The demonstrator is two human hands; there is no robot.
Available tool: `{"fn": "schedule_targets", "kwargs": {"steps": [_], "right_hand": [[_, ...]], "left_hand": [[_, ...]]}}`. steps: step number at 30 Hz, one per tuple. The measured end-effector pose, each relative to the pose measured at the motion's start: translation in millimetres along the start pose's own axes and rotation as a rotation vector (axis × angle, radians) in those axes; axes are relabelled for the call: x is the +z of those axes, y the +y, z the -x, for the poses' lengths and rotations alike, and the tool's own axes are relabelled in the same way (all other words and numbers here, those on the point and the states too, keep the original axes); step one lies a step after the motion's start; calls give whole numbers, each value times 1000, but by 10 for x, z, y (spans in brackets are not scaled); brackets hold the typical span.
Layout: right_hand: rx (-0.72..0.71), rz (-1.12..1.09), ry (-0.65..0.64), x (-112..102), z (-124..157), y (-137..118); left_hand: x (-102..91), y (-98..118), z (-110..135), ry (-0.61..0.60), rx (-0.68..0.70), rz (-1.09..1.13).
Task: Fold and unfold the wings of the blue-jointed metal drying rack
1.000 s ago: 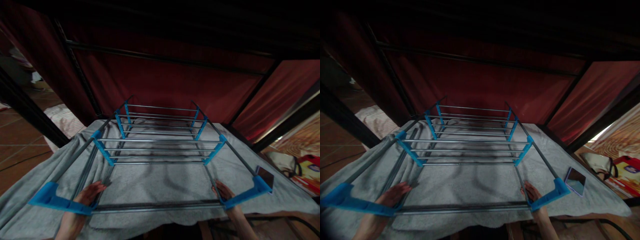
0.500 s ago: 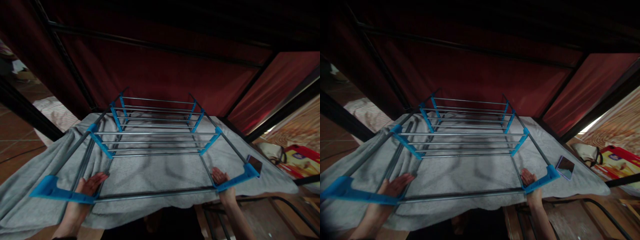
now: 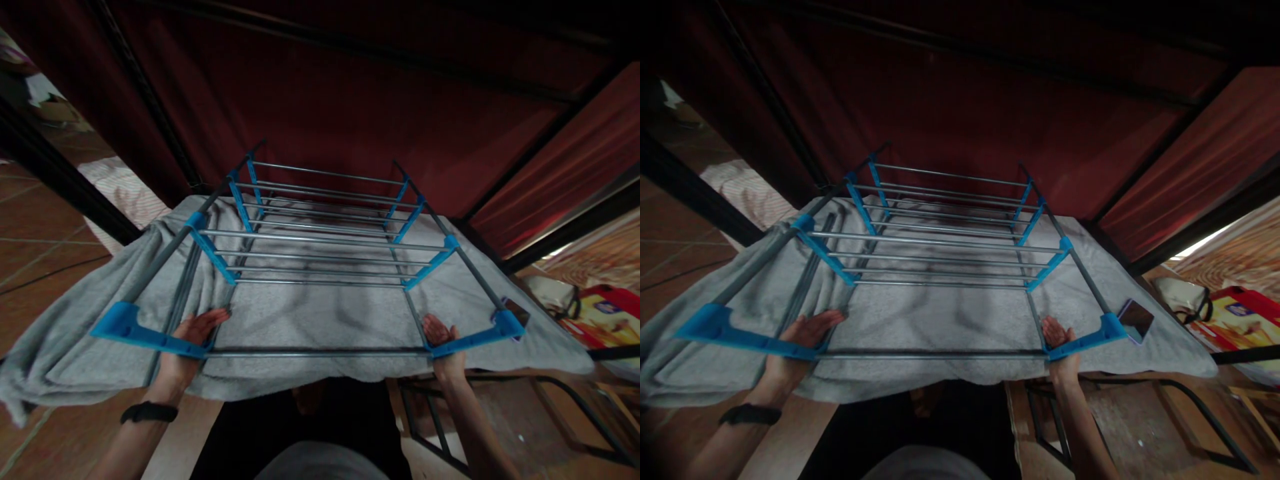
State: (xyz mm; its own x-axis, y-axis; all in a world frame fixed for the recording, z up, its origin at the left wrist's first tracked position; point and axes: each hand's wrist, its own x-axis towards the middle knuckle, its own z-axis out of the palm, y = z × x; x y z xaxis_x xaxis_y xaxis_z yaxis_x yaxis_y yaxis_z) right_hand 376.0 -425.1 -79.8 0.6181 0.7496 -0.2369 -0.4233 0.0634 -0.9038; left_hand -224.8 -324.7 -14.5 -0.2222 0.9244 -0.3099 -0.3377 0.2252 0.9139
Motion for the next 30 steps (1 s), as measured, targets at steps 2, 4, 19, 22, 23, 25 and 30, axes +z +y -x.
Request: {"fn": "schedule_targets", "kwargs": {"steps": [2,4,19,22,23,25,30], "right_hand": [[-8,-10,16,10,-5,12],[-23,-6,18,27,-8,22],[-25,-30,13,97,74,-120],[-16,-9,-5,28,83,-80],[-9,-3,6,-6,76,-59],[14,6,60,-83,40,-14],[74,35,85,-199,-66,14]], "left_hand": [[-12,-2,-2,-8,-13,4],[-14,3,-9,4,-31,18],[0,85,31,1,-25,46],[-1,43,26,10,-23,53],[3,23,28,5,-14,46],[12,-12,32,10,-7,33],[30,-52,45,-17,66,27]]}}
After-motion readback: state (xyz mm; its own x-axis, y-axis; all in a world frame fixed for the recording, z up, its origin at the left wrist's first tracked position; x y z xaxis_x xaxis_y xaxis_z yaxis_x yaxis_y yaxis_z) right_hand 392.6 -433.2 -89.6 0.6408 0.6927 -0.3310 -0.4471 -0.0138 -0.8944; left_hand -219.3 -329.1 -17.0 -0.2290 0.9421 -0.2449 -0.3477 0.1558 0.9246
